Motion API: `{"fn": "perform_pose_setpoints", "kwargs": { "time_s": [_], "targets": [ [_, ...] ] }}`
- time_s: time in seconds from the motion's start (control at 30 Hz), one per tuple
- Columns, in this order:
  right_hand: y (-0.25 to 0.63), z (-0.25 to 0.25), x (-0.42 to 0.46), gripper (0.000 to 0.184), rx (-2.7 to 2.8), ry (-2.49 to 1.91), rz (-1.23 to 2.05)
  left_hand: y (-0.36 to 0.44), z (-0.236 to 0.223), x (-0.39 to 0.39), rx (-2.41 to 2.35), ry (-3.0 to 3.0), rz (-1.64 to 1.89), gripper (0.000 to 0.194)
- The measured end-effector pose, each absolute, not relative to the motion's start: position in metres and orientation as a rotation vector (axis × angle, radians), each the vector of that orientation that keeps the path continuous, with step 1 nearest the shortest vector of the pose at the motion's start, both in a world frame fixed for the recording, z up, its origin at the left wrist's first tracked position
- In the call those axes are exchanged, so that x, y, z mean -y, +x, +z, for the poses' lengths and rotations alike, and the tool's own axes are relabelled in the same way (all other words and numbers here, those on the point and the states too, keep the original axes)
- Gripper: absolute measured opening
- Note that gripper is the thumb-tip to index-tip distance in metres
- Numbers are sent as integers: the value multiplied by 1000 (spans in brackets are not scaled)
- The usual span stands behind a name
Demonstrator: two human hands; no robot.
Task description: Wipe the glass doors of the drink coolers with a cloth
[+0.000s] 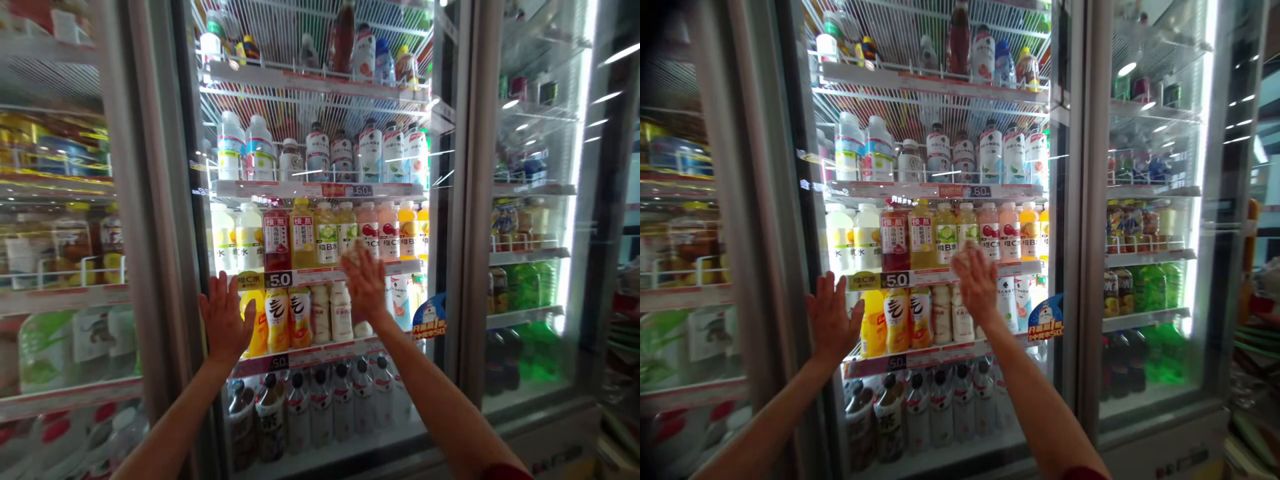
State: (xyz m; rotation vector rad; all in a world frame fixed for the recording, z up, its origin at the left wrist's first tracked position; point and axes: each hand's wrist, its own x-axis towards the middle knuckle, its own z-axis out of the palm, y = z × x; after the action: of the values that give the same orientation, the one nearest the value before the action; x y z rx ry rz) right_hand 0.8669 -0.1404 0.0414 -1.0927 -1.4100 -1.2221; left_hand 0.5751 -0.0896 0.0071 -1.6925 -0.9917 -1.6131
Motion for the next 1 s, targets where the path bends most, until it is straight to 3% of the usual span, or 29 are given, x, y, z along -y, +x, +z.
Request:
{"fn": "perform_pose_setpoints", "kwargs": {
  "time_s": [0.17,0.33,0.43,0.63,0.73,0.87,1.0],
  "targets": [
    [925,74,135,51,766,-1128,-1041,577,8,90,974,-1670,-1610,62],
    [833,68,131,51,1388,-1020,-1183,577,8,89,969,-1672,-1622,62],
    [823,61,133,51,1625,-992,-1271,575,8,91,977,-1692,-1616,62],
    [956,89,136,47,765,-1215,-981,572,8,90,964,-1711,-1608,61],
    [976,108,135,47,560,-1176,-874,573,6,88,957,-1688,-1628,62],
    [903,111,130,47,961,-1039,-1039,590,15,100,892,-1665,-1661,61],
    [804,92,123,53,1443,-1016,-1129,634,50,121,525,-1848,-1682,56]
  ]
}}
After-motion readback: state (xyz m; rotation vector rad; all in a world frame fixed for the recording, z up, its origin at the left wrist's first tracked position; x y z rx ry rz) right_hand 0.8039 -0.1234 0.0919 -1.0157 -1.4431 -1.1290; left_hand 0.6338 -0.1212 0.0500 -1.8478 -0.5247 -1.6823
